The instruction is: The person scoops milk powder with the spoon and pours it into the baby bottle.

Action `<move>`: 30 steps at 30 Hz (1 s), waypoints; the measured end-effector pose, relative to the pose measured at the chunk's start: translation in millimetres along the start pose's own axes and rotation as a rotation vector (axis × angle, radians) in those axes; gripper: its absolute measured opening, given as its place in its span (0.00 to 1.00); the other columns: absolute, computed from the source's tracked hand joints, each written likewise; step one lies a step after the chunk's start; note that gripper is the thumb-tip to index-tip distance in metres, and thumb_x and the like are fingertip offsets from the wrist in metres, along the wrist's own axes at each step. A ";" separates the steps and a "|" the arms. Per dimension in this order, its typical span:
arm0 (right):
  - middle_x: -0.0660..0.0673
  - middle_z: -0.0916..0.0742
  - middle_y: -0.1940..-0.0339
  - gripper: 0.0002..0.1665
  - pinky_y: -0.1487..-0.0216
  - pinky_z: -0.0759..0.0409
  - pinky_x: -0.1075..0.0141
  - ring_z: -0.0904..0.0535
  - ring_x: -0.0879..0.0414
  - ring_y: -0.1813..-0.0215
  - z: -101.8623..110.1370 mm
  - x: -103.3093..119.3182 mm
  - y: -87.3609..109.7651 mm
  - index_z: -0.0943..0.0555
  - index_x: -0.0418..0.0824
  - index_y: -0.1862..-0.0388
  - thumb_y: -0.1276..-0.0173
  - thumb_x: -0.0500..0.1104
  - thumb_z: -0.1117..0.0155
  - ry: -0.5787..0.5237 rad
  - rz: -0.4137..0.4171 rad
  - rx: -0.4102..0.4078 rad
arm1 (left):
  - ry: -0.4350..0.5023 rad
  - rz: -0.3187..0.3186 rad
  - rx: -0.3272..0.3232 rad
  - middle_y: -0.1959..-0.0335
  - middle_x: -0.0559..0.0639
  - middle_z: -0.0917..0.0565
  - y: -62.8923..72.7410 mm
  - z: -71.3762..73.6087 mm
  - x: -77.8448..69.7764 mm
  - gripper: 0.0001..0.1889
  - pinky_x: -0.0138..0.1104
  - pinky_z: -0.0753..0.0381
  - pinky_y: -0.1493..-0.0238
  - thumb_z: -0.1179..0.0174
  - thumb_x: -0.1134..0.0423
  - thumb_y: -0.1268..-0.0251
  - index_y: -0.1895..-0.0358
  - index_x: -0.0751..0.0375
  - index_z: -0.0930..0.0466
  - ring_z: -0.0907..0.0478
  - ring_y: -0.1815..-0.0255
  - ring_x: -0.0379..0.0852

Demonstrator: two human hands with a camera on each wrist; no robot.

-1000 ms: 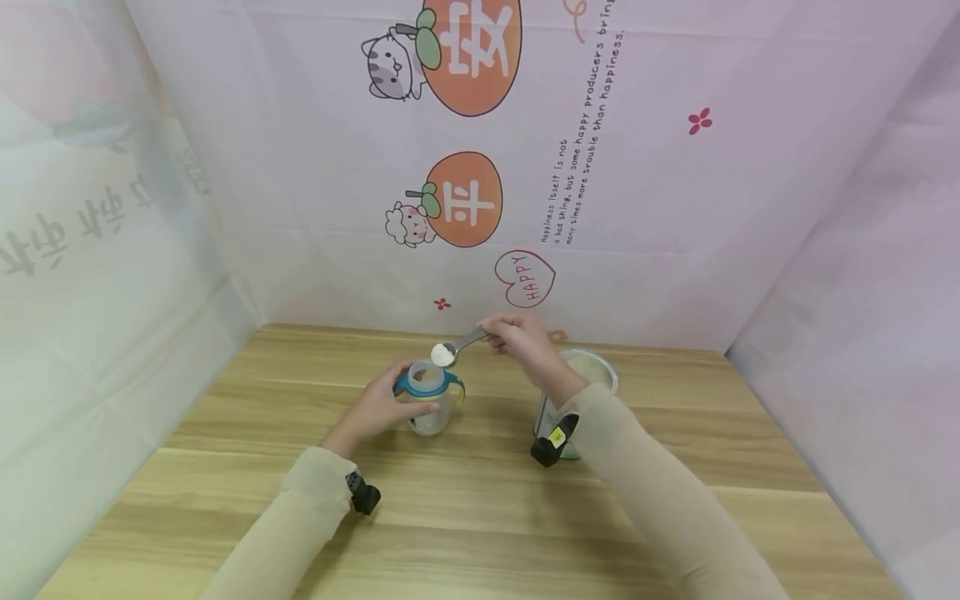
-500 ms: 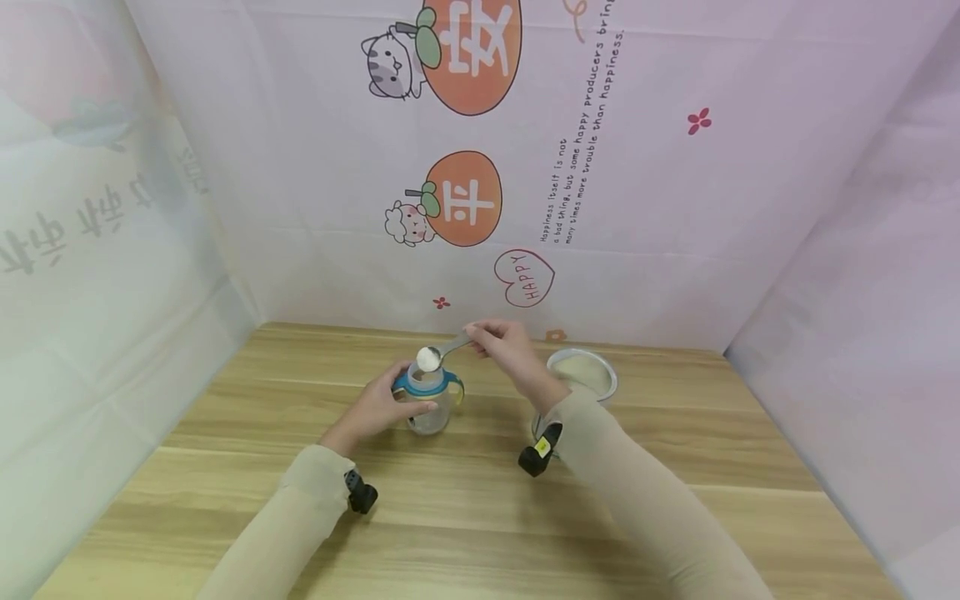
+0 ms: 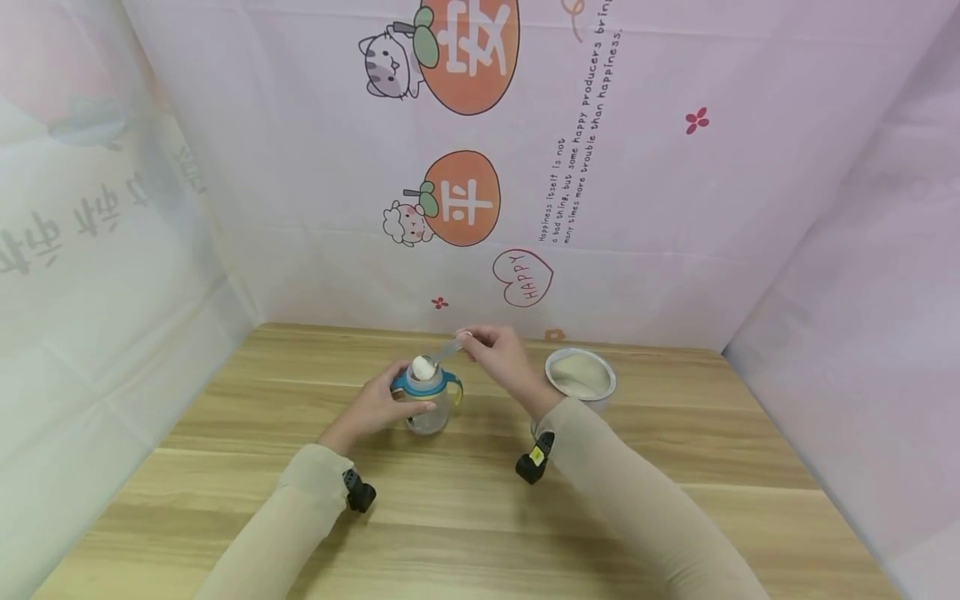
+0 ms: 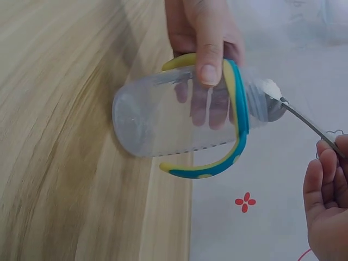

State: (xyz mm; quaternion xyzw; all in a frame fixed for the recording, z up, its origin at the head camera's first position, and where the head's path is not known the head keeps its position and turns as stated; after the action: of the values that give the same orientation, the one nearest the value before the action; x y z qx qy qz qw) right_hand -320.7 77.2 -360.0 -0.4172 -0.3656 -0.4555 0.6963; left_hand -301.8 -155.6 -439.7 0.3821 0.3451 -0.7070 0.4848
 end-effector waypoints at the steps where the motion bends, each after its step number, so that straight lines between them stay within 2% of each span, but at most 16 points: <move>1: 0.45 0.16 0.70 0.15 0.66 0.25 0.66 0.25 0.56 0.67 -0.6 -0.1 0.7 0.13 0.38 0.51 0.24 0.47 0.37 0.011 0.018 -0.001 | -0.005 0.001 -0.001 0.36 0.53 0.25 0.3 0.1 -0.3 0.44 0.55 0.31 0.33 0.24 0.46 0.46 0.28 0.52 0.36 0.29 0.33 0.55; 7: 0.49 0.14 0.69 0.15 0.69 0.26 0.67 0.24 0.56 0.68 -2.3 -0.8 4.4 0.12 0.39 0.52 0.25 0.48 0.37 0.083 0.133 0.000 | 0.005 0.005 0.006 0.36 0.53 0.25 1.7 0.5 -2.0 0.44 0.53 0.31 0.33 0.24 0.47 0.46 0.27 0.53 0.36 0.29 0.33 0.55; 12: 0.50 0.12 0.65 0.16 0.69 0.26 0.67 0.23 0.54 0.67 -2.0 -1.3 6.4 0.12 0.40 0.51 0.25 0.49 0.38 0.087 0.155 0.016 | 0.019 0.003 0.012 0.36 0.52 0.25 1.4 0.5 -1.3 0.44 0.53 0.30 0.34 0.24 0.46 0.46 0.27 0.52 0.36 0.28 0.34 0.54; 15: 0.51 0.11 0.62 0.16 0.68 0.24 0.67 0.22 0.54 0.66 -2.2 -2.0 7.9 0.12 0.40 0.51 0.25 0.49 0.37 0.095 0.196 0.030 | 0.019 0.000 0.012 0.36 0.52 0.24 1.1 0.5 -0.7 0.44 0.53 0.30 0.34 0.24 0.46 0.46 0.28 0.52 0.36 0.28 0.34 0.54; 18: 0.51 0.11 0.60 0.15 0.65 0.20 0.67 0.20 0.57 0.65 -3.3 -3.7 9.0 0.12 0.39 0.51 0.25 0.47 0.37 0.129 0.268 0.036 | 0.018 0.002 0.012 0.37 0.51 0.23 1.2 0.7 -0.2 0.44 0.53 0.29 0.34 0.24 0.46 0.46 0.28 0.51 0.35 0.27 0.35 0.53; 22: 0.52 0.12 0.61 0.10 0.65 0.18 0.68 0.20 0.61 0.65 -5.2 -4.3 10.3 0.11 0.42 0.54 0.27 0.43 0.35 0.195 0.402 0.018 | 0.017 0.001 0.012 0.38 0.51 0.23 1.0 0.5 -1.0 0.43 0.53 0.28 0.35 0.24 0.46 0.46 0.28 0.50 0.35 0.26 0.36 0.52; 26: 0.53 0.13 0.65 0.08 0.69 0.20 0.69 0.22 0.62 0.68 -6.4 -4.2 11.0 0.10 0.44 0.55 0.28 0.42 0.33 0.253 0.518 0.005 | 0.014 0.004 0.008 0.38 0.51 0.23 0.9 0.5 -1.6 0.43 0.53 0.28 0.35 0.24 0.47 0.46 0.28 0.49 0.35 0.26 0.37 0.52; 30: 0.54 0.13 0.65 0.08 0.70 0.21 0.71 0.23 0.64 0.68 -7.0 -4.8 10.9 0.10 0.43 0.54 0.28 0.42 0.33 0.294 0.590 0.014 | 0.019 0.006 0.008 0.38 0.51 0.23 0.9 0.6 -1.4 0.43 0.51 0.28 0.35 0.24 0.48 0.46 0.28 0.50 0.35 0.26 0.37 0.52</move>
State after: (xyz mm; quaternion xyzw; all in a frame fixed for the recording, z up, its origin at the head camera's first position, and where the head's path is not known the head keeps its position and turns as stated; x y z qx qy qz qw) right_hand -311.1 75.0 -369.7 -0.4301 -0.1276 -0.2867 0.8465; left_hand -300.8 -155.8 -438.4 0.3918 0.3453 -0.7034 0.4822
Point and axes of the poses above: each hand's wrist, its own y-axis away from the middle knuckle, its own z-axis out of the back of the hand, x = y × z, the point moved 1 cm from there along -y, towards the middle knuckle
